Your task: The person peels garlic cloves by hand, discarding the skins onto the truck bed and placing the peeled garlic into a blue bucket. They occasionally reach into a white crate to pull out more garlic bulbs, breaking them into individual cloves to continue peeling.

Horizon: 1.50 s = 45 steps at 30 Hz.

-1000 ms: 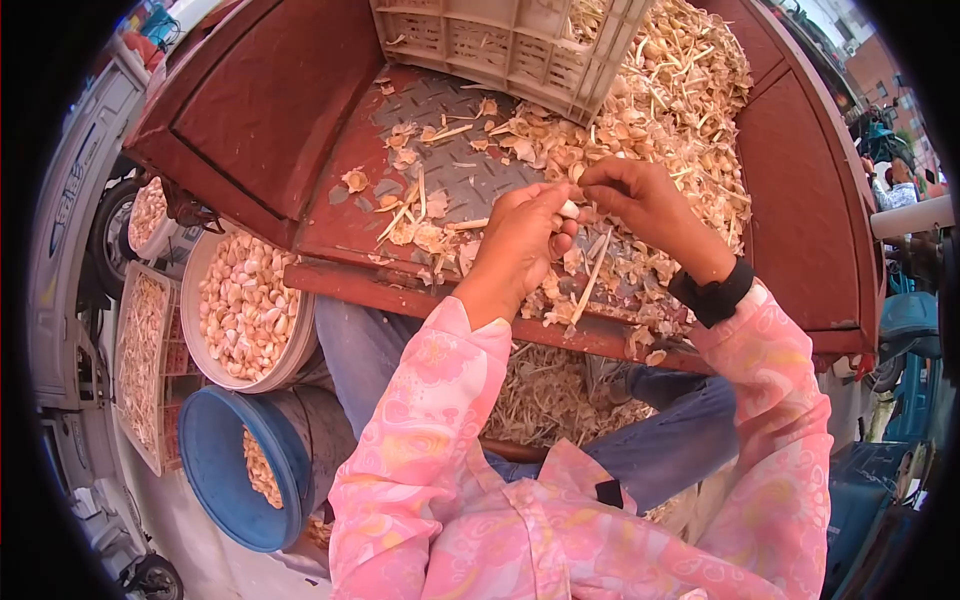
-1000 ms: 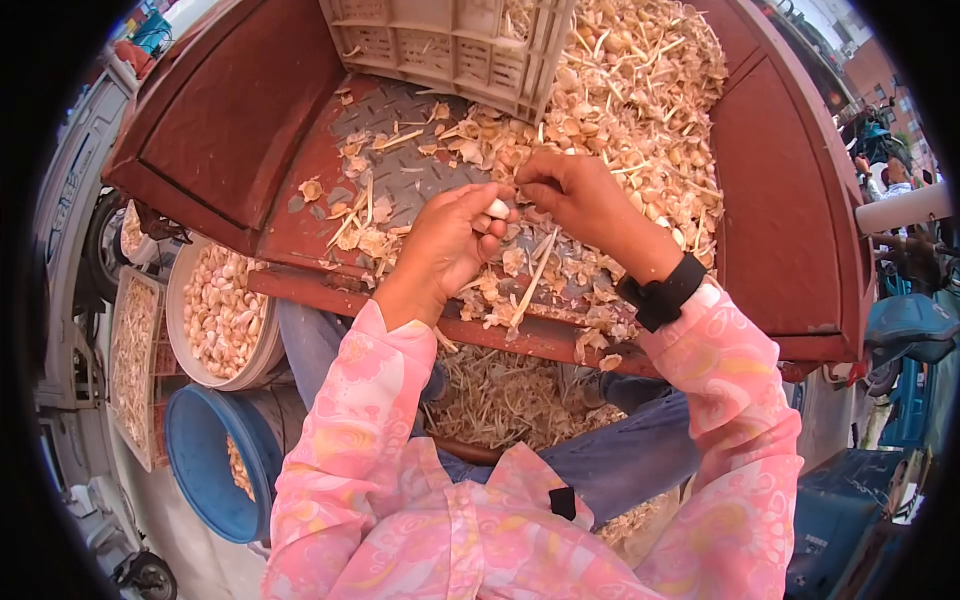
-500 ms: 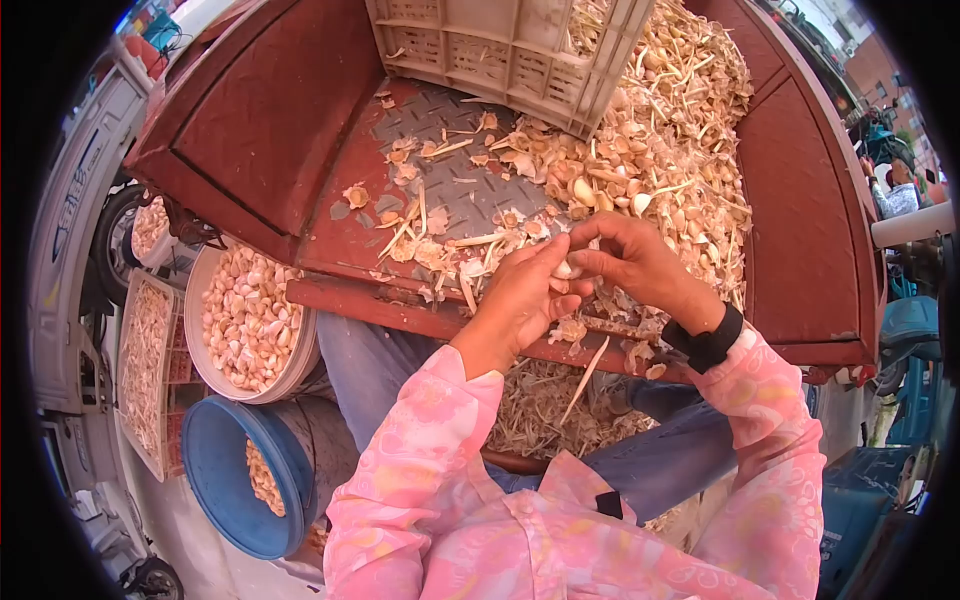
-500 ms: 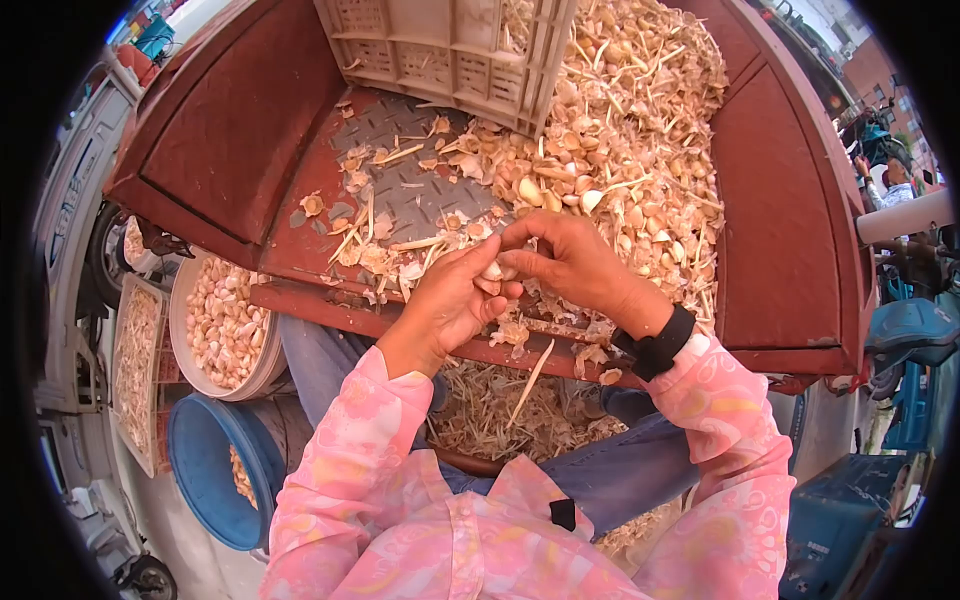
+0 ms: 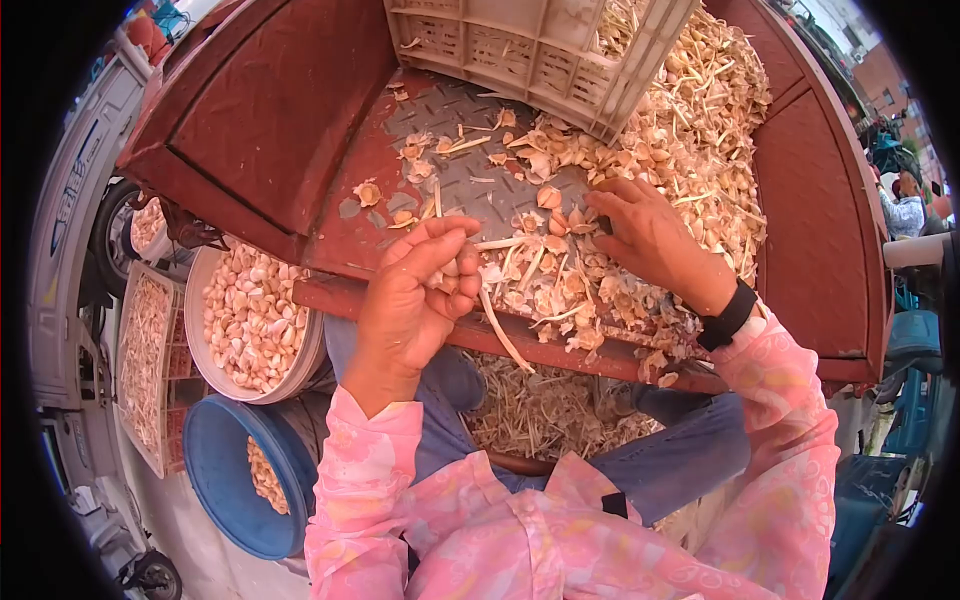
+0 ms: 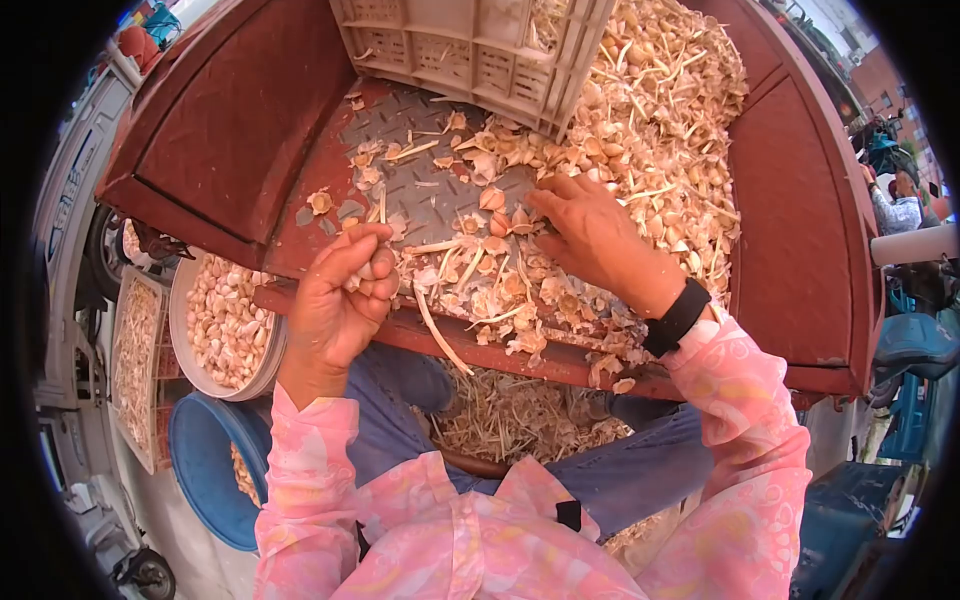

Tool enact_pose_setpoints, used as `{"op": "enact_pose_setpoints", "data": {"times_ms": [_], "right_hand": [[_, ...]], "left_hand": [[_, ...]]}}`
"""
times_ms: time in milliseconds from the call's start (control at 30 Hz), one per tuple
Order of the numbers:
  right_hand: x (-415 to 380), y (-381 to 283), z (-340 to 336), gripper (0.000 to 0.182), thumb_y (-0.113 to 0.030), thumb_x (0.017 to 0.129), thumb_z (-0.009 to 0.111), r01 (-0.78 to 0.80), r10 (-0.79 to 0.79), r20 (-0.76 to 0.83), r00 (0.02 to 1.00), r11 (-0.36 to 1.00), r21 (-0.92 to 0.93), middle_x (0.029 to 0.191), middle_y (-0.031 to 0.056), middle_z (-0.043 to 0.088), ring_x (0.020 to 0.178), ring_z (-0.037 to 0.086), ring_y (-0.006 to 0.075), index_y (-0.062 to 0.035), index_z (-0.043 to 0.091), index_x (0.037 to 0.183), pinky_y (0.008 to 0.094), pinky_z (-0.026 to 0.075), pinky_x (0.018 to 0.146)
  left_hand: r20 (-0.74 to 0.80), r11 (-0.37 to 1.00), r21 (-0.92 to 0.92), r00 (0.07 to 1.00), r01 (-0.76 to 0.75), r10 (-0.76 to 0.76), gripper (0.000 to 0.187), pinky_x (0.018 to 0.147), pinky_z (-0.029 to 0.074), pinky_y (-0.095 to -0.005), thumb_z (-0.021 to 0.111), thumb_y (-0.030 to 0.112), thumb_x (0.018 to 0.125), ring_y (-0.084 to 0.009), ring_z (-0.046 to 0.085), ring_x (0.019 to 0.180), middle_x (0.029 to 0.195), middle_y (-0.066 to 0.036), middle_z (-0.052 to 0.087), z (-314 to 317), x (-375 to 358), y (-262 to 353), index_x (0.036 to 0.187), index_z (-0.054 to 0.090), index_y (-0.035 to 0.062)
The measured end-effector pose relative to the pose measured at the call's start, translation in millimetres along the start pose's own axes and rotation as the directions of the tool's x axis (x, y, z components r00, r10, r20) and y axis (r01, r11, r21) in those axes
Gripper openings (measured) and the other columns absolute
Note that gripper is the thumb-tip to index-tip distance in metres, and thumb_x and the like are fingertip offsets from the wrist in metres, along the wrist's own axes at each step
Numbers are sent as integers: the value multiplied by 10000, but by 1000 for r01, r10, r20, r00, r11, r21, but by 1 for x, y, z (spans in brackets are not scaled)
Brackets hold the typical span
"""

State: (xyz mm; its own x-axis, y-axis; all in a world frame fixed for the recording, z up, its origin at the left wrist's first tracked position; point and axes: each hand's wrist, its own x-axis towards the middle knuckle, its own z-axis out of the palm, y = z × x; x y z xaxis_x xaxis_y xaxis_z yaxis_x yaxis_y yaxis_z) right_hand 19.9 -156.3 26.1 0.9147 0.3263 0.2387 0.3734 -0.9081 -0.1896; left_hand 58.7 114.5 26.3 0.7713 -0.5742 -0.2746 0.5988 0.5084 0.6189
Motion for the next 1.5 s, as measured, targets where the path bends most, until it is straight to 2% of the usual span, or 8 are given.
{"op": "enact_pose_setpoints", "data": {"times_ms": [167, 300, 400, 500, 600, 1067, 1367, 1500], "right_hand": [[25, -2, -5, 144, -129, 799, 563, 3, -7, 31, 999, 990, 141, 855, 142, 573, 769, 579, 348, -62, 596, 922, 420, 462, 671], [35, -8, 17, 111, -141, 789, 579, 43, -55, 166, 985, 996, 78, 807, 129, 560, 761, 584, 332, -49, 570, 851, 428, 469, 654], [33, -14, 21, 124, -145, 776, 588, 78, -75, 149, 986, 997, -11, 811, 120, 565, 778, 587, 317, -44, 567, 844, 421, 475, 648], [26, -9, 27, 127, -144, 773, 586, 164, -154, 110, 982, 983, -82, 811, 115, 567, 796, 585, 307, -38, 568, 840, 410, 478, 650], [25, -15, 20, 149, -131, 753, 613, 116, -107, 144, 984, 992, -52, 788, 127, 533, 812, 555, 315, -38, 578, 864, 409, 443, 665], [-48, -66, -33, 239, -92, 756, 619, -62, 99, -189, 977, 980, 191, 833, 145, 597, 793, 580, 337, -23, 552, 975, 413, 466, 673], [-94, -75, -70, 231, -52, 765, 629, -112, 198, -177, 964, 907, 406, 823, 118, 607, 718, 601, 257, 1, 574, 983, 314, 473, 635], [-112, -83, -69, 171, -35, 824, 586, -271, 460, -65, 885, 624, 733, 827, 59, 612, 718, 590, 123, 22, 562, 984, 241, 471, 631]], "left_hand": [[-300, 779, 499, 767, -380, 567, 195, 456, 362, -149, 539, 131, 871, -78, 484, 576, 754, -33, 548, -76, -54, 74, 1024, 569, 13], [-495, 560, 827, 533, 47, 686, 249, 638, 456, -211, 557, 155, 860, -104, 561, 741, 878, -62, 605, -175, -67, 96, 1051, 591, 0], [5, -124, 970, 494, 207, 869, 304, 793, 448, -252, 568, 169, 855, -127, 565, 889, 990, -71, 611, -190, -70, 84, 1100, 579, -11], [-124, 385, 872, 624, -303, 772, 227, 806, 435, -237, 547, 107, 881, -122, 560, 896, 988, -64, 607, -78, -59, 48, 1057, 580, -31], [182, 319, 841, 783, -437, 595, 212, 694, 446, -193, 561, 92, 877, -77, 566, 783, 913, -40, 600, -20, -30, -6, 1058, 583, -14], [188, 926, 320, 972, -198, 143, 162, 704, 504, -220, 622, 83, 840, -97, 603, 794, 899, -60, 631, 54, 14, -93, 968, 565, 1], [362, 862, 354, 903, -363, 232, 197, 639, 496, -195, 539, 133, 902, -73, 584, 744, 891, -54, 618, 85, -13, -116, 1021, 533, -25], [340, 900, 343, 929, -270, 149, 187, 640, 503, -210, 528, 119, 905, -94, 586, 727, 884, -59, 610, 91, -25, -117, 1023, 541, -25]]}}
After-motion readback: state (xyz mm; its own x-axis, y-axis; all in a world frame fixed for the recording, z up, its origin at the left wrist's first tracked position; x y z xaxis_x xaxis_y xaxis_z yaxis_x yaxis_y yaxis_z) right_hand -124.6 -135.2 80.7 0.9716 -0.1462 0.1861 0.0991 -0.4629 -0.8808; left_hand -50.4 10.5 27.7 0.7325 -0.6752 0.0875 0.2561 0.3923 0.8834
